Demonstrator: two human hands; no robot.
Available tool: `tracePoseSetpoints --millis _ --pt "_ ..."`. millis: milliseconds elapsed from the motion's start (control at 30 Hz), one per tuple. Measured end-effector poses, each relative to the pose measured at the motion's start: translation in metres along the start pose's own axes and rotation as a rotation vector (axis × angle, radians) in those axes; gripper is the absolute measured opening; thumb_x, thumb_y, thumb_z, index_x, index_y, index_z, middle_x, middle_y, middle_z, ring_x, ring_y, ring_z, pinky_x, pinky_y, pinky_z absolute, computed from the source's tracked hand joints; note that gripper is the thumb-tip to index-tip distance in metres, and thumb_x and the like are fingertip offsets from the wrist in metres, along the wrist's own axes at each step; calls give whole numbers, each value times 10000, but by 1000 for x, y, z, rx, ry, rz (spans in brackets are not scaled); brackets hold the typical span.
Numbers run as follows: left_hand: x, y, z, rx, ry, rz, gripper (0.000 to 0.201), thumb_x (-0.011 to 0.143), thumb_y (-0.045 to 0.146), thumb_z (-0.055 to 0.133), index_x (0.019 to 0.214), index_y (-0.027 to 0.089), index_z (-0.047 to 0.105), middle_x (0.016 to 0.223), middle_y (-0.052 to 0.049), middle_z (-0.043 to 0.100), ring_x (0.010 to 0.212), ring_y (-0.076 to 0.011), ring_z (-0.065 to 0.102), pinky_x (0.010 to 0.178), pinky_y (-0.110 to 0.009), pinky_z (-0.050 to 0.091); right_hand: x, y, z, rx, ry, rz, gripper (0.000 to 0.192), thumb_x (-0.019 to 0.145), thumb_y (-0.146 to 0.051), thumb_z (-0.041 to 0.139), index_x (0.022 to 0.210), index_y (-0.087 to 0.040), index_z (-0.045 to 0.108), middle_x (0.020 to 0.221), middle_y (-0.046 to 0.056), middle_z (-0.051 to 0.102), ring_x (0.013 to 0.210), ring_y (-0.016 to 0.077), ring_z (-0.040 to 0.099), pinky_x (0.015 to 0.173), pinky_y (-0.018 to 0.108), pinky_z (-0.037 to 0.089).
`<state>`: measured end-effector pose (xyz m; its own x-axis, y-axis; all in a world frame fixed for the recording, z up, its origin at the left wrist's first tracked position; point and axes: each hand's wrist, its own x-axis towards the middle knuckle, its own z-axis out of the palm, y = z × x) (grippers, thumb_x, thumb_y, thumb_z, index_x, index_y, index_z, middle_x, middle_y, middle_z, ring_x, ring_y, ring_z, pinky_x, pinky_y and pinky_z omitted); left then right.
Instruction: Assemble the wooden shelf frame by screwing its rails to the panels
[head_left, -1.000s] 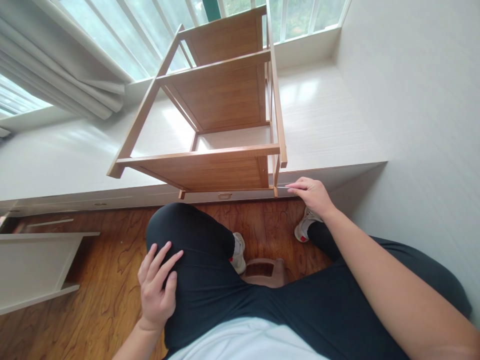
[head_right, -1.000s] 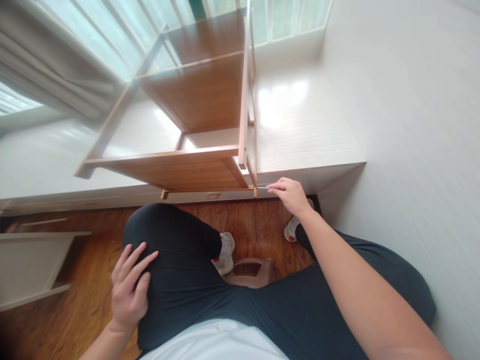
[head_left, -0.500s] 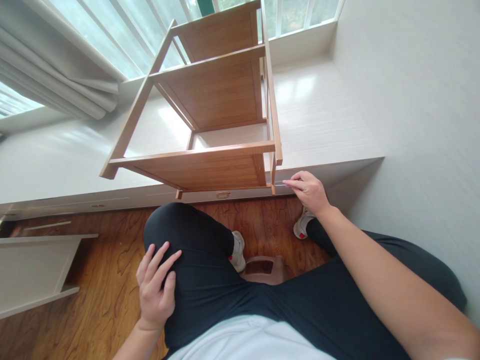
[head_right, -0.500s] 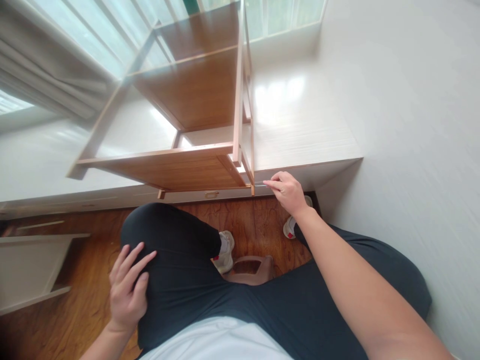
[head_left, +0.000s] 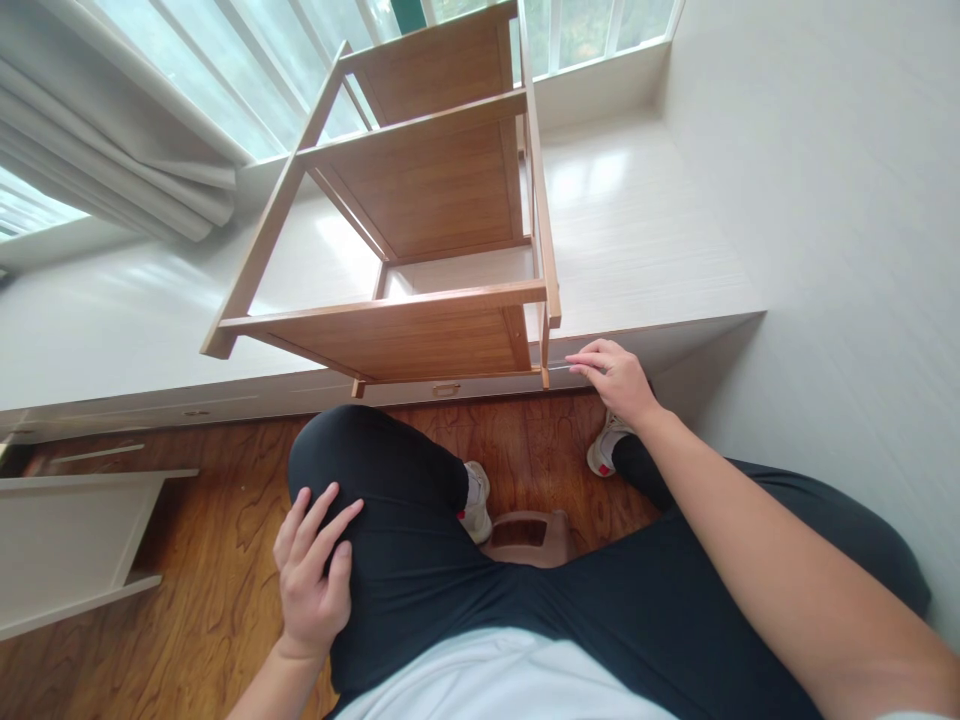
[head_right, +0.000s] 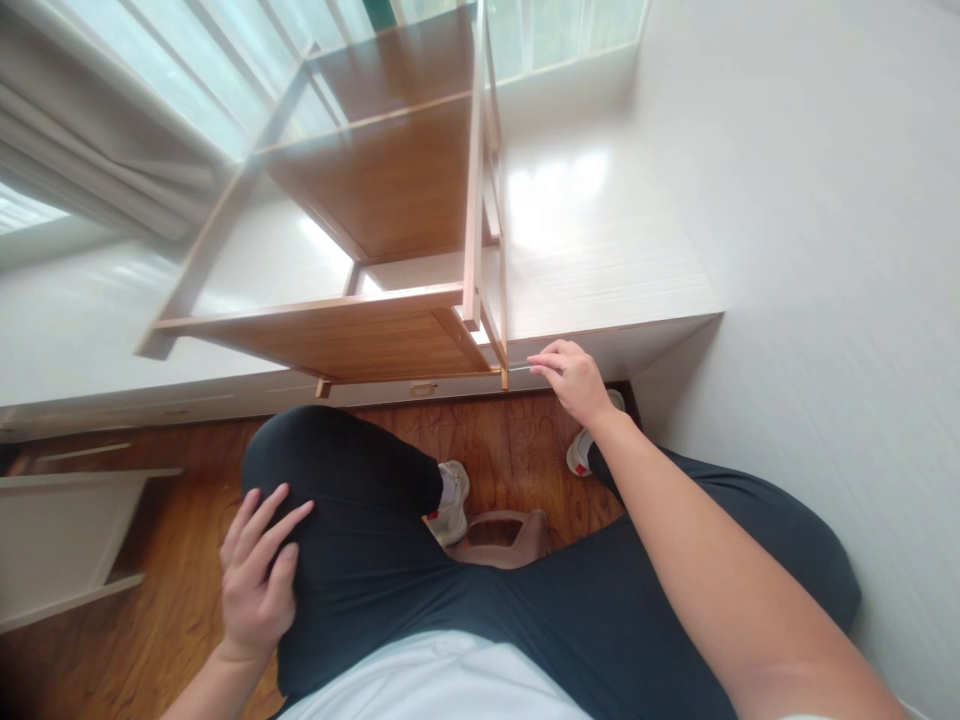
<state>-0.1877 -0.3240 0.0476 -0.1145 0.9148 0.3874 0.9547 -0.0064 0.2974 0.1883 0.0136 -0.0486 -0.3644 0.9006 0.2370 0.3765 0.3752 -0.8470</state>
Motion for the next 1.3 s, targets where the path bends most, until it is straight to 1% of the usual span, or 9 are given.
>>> tracePoseSetpoints --millis 133,267,433,533,633,833,1033,1167,1300 --pt "0 1 -1 -2 4 4 491 989 139 546 1430 321 659 1632 -54 540 1589 -363 381 1319 -613 267 0 -2 1 15 20 -17 199 966 -382 695 976 -289 871 1059 78 738 1065 281 674 1009 472 531" --pt "0 2 -1 -1 -1 8 497 988 132 547 1435 321 655 1636 -52 536 1592 -360 375 1321 -607 266 1 -3 1 82 2 60 220 941 -405 704 945 -255 864 975 76 765 959 267 702 922 443 545" --pt "2 2 0 1 1 11 491 989 132 544 1430 315 658 1631 -57 541 1592 -360 376 1322 -612 259 3 -6 2 289 -37 317 305 808 -515 802 812 -211 827 793 67 779 782 242 698 770 393 553" --pt "3 2 0 4 3 17 482 987 134 546 1421 307 663 1624 -64 547 1590 -363 380 1319 -614 267 5 -7 3 457 -95 474 388 724 -560 861 786 -181 804 652 41 722 611 178 623 635 333 525" --pt "2 2 0 5 0 16 481 987 135 544 1421 306 662 1622 -66 549 1589 -365 380 1314 -620 272 7 -9 2 577 -162 552 448 662 -586 911 751 -168 778 598 22 682 534 132 561 548 287 476" --pt "0 0 0 0 -4 2 478 991 144 541 1421 312 665 1622 -67 549 1589 -371 378 1312 -629 270 6 -9 -1 581 -192 535 502 711 -655 881 731 -175 736 496 -32 570 452 88 446 464 246 375" --pt "1 1 1 -4 -1 4 494 989 142 543 1433 327 658 1627 -54 546 1592 -366 374 1316 -623 269 6 -10 -2 578 -175 542 520 747 -682 848 766 -181 712 471 -29 573 413 82 412 436 241 295" --pt "1 0 0 6 -2 6 485 990 149 543 1429 316 662 1623 -63 549 1589 -370 379 1314 -631 269 7 -11 -1 608 -180 566 511 730 -663 867 754 -180 699 478 -31 569 421 78 403 447 237 313" --pt "2 0 0 11 0 12 484 990 164 538 1435 310 661 1619 -67 553 1589 -368 380 1318 -630 268 6 -13 1 729 -219 647 517 704 -657 884 722 -199 644 465 -52 513 425 78 363 447 242 339"
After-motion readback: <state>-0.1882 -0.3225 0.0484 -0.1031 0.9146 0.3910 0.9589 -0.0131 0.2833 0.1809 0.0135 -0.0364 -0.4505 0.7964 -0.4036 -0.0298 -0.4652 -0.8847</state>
